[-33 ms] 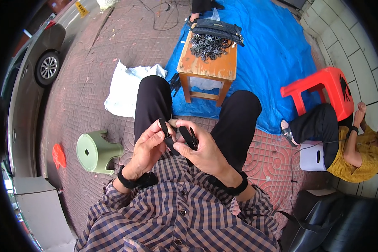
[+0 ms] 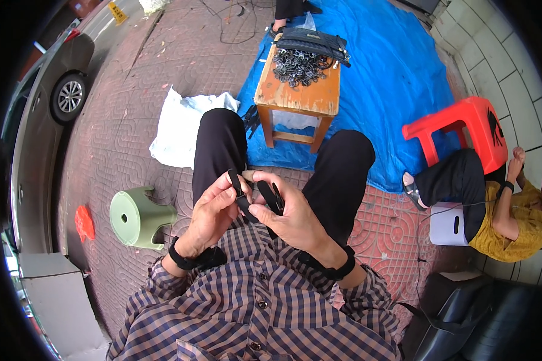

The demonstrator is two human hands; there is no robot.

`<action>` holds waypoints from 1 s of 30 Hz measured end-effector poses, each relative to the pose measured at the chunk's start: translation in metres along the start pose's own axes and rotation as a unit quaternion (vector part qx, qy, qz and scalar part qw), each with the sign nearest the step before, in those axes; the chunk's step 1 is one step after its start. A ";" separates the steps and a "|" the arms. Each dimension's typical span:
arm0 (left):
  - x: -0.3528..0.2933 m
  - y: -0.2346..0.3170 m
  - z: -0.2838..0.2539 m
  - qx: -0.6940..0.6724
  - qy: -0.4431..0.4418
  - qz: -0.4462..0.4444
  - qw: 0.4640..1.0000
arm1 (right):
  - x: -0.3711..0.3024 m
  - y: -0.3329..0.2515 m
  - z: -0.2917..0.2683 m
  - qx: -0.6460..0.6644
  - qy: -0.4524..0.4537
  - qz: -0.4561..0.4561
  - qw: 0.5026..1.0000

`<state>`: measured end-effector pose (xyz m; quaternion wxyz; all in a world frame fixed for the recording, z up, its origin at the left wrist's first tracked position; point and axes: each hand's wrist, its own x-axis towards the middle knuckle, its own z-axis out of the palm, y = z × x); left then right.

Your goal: Manually assembling small black leather or synthetic straps by inserting green components into slots.

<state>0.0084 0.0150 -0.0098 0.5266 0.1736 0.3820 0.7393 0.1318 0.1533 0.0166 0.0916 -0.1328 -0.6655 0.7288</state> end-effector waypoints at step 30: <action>0.006 -0.007 0.008 0.154 0.001 0.084 0.985 | 0.004 0.005 -0.003 0.111 0.040 0.076 0.990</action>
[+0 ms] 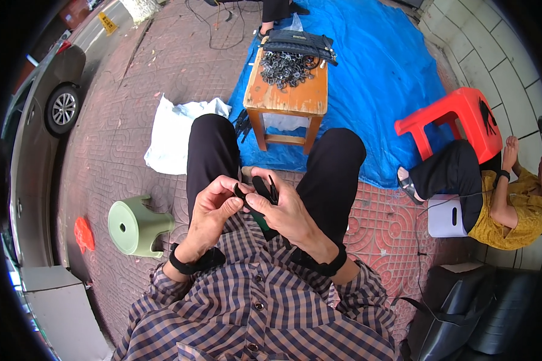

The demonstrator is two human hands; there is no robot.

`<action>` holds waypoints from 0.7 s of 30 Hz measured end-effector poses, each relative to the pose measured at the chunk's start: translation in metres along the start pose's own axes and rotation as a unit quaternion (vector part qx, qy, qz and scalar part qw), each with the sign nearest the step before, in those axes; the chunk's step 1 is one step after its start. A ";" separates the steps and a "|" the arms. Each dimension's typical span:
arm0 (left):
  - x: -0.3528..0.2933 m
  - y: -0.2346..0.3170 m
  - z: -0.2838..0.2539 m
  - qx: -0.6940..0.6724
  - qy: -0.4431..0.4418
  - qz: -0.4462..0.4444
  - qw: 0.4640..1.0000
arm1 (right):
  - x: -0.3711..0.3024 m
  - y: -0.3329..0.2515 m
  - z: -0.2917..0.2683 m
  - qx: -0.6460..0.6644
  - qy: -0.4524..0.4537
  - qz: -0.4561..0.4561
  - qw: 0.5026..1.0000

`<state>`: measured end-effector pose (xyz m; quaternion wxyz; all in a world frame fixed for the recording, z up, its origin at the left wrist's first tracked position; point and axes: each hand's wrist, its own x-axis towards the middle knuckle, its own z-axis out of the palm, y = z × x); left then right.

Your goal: Manually assembling small black leather or synthetic straps by inserting green components into slots.

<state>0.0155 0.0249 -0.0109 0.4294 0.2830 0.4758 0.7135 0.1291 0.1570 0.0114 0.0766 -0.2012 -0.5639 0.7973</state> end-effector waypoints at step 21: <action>0.011 -0.010 -0.016 -0.212 0.095 -0.230 0.945 | 0.010 0.029 0.002 -0.065 0.067 -0.054 0.994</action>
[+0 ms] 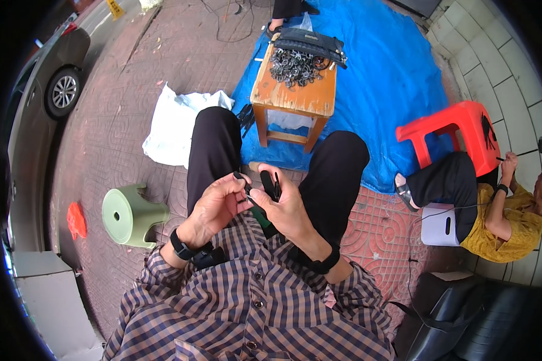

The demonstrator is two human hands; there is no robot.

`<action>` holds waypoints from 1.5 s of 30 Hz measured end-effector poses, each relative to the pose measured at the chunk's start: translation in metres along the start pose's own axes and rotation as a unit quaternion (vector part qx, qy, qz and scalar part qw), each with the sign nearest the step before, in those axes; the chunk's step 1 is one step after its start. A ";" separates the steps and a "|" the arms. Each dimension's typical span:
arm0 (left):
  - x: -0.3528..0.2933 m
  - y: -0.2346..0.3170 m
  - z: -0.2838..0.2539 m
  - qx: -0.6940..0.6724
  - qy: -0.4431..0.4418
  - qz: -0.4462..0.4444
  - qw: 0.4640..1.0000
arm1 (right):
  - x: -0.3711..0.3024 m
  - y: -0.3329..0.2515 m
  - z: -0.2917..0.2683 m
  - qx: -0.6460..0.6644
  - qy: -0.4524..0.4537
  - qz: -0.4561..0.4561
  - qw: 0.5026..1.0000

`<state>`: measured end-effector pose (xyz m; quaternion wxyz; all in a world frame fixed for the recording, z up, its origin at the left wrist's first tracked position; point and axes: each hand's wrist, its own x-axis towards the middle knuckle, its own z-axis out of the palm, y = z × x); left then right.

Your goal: Manually assembling small black leather or synthetic straps by inserting green components into slots.

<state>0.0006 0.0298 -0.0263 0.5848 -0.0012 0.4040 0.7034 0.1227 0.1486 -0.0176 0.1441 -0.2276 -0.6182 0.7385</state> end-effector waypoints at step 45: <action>-0.005 -0.016 0.015 0.313 -0.028 0.207 0.926 | 0.027 -0.003 0.012 0.318 -0.097 0.044 0.942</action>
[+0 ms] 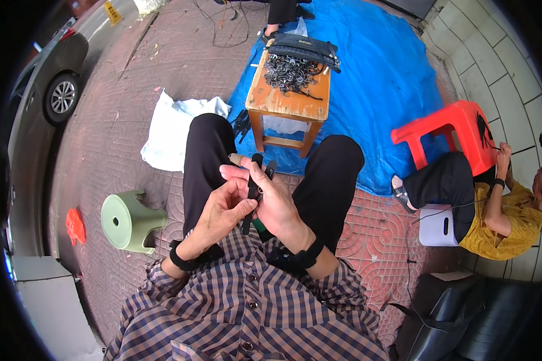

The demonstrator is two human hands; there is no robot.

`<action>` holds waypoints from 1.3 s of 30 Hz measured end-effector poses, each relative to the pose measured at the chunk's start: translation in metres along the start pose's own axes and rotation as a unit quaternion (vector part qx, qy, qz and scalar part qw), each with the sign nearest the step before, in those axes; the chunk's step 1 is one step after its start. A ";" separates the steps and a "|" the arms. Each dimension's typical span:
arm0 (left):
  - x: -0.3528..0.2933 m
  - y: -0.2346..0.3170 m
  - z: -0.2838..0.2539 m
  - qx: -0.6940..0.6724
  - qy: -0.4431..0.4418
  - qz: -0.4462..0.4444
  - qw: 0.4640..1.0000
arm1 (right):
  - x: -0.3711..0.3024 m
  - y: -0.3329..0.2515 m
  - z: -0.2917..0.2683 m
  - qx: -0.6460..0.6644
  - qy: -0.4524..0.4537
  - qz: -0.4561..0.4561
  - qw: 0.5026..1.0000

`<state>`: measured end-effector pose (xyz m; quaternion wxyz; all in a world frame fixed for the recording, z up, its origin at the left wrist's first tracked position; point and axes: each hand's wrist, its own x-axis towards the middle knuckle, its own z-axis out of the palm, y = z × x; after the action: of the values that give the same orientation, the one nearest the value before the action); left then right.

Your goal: Manually assembling small black leather or synthetic straps by inserting green components into slots.

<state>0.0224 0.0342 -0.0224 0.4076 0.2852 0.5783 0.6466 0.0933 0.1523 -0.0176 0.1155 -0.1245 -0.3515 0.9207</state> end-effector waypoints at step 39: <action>-0.021 0.028 -0.014 0.249 0.096 0.115 0.957 | -0.032 -0.013 -0.016 -0.417 0.115 -0.117 0.894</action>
<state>0.0156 0.0093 0.0048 0.1896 0.3789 0.7204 0.5491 0.1297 0.1624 -0.0155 0.1993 -0.2241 -0.6993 0.6489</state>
